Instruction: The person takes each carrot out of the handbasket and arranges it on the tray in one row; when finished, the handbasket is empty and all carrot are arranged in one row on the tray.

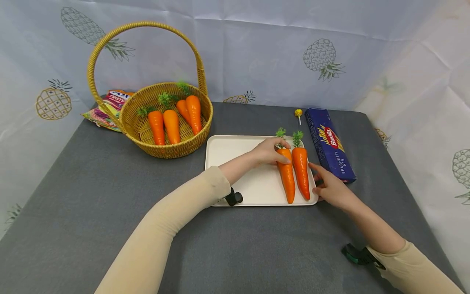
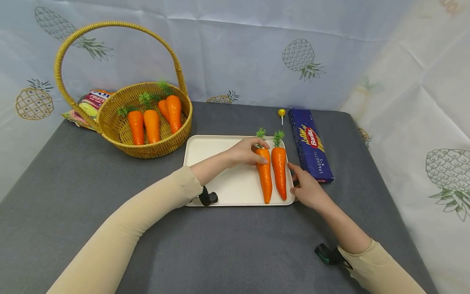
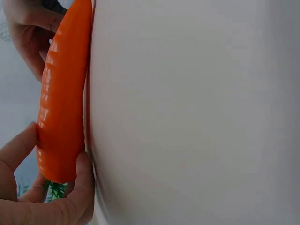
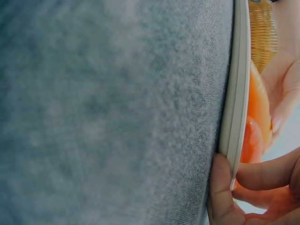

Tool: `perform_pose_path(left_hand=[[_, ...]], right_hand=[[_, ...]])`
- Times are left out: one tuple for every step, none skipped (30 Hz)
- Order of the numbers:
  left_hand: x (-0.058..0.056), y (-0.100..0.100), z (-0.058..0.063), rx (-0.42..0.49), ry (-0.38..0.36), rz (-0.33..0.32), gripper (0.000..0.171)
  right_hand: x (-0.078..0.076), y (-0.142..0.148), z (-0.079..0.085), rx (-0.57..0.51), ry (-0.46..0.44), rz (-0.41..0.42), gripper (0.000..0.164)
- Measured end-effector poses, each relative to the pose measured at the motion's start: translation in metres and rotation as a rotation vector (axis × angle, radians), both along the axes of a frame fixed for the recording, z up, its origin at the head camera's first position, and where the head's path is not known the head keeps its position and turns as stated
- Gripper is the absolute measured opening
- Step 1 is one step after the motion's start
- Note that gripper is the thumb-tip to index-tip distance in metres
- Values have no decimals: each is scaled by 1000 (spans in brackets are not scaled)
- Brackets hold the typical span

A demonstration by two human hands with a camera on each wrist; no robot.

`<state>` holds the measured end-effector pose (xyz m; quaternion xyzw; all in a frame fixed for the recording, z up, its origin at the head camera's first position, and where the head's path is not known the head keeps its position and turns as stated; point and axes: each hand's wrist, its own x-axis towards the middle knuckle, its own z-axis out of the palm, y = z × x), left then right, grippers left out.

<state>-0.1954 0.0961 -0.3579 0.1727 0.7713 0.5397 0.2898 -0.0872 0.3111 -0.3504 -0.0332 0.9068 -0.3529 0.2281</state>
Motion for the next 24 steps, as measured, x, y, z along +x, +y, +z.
perform_pose_path(left_hand=[[0, 0, 0, -2, 6, 1, 48], [1, 0, -1, -5, 10, 2, 47], [1, 1, -1, -7, 13, 5, 47], [1, 1, -2, -9, 14, 6, 47], [1, 1, -2, -12, 17, 4, 48], [1, 2, -2, -16, 21, 3, 48], [2, 2, -2, -22, 28, 2, 48], [2, 2, -1, -30, 36, 1, 48], [2, 2, -1, -37, 42, 1, 48], [2, 2, -1, -47, 50, -2, 48], [3, 2, 0, -57, 59, -3, 48], [3, 2, 0, -66, 68, -5, 47], [3, 2, 0, -75, 77, -7, 47], [3, 2, 0, -82, 84, -10, 46], [3, 2, 0, -87, 93, -12, 46], [3, 2, 0, -94, 103, -13, 46], [3, 2, 0, -98, 111, -14, 46], [2, 2, -1, -102, 118, -14, 46], [2, 2, -1, -105, 122, -13, 46], [2, 2, -1, -105, 124, -13, 46], [1, 2, -1, -108, 126, -12, 45], [1, 2, -1, -108, 125, -12, 45], [1, 2, -1, -108, 124, -12, 45], [0, 1, -1, -107, 121, -11, 45]], right_hand=[[0, 0, 0, 1, 0, 2, 77], [0, 0, 0, 2, 0, 2, 77], [0, 0, 0, 2, 1, 4, 77], [0, 0, 0, 0, 2, 4, 76], [1, 0, 0, -1, 3, 5, 76], [1, 0, 0, -2, 6, 6, 76], [1, 0, 0, -3, 7, 6, 76], [1, 0, 0, -3, 9, 7, 76], [1, 0, 0, -4, 11, 8, 75], [1, 0, 0, -3, 10, 8, 75], [1, 0, 0, -3, 11, 8, 75], [1, 0, 0, -2, 13, 9, 75], [1, 0, 0, -2, 12, 9, 75], [1, 0, 0, -1, 14, 9, 75], [0, 0, 0, 0, 14, 9, 75], [0, 0, 0, 2, 13, 9, 75], [0, 0, 0, 2, 15, 9, 76], [0, 0, -1, 3, 14, 9, 76], [-1, 0, -1, 3, 13, 9, 76], [-1, 0, -1, 3, 12, 10, 76], [-1, 1, -1, 3, 11, 10, 76], [-1, 0, -1, 3, 10, 10, 76], [-1, 0, -1, 3, 11, 10, 76], [-1, 0, -1, 4, 10, 10, 76]])
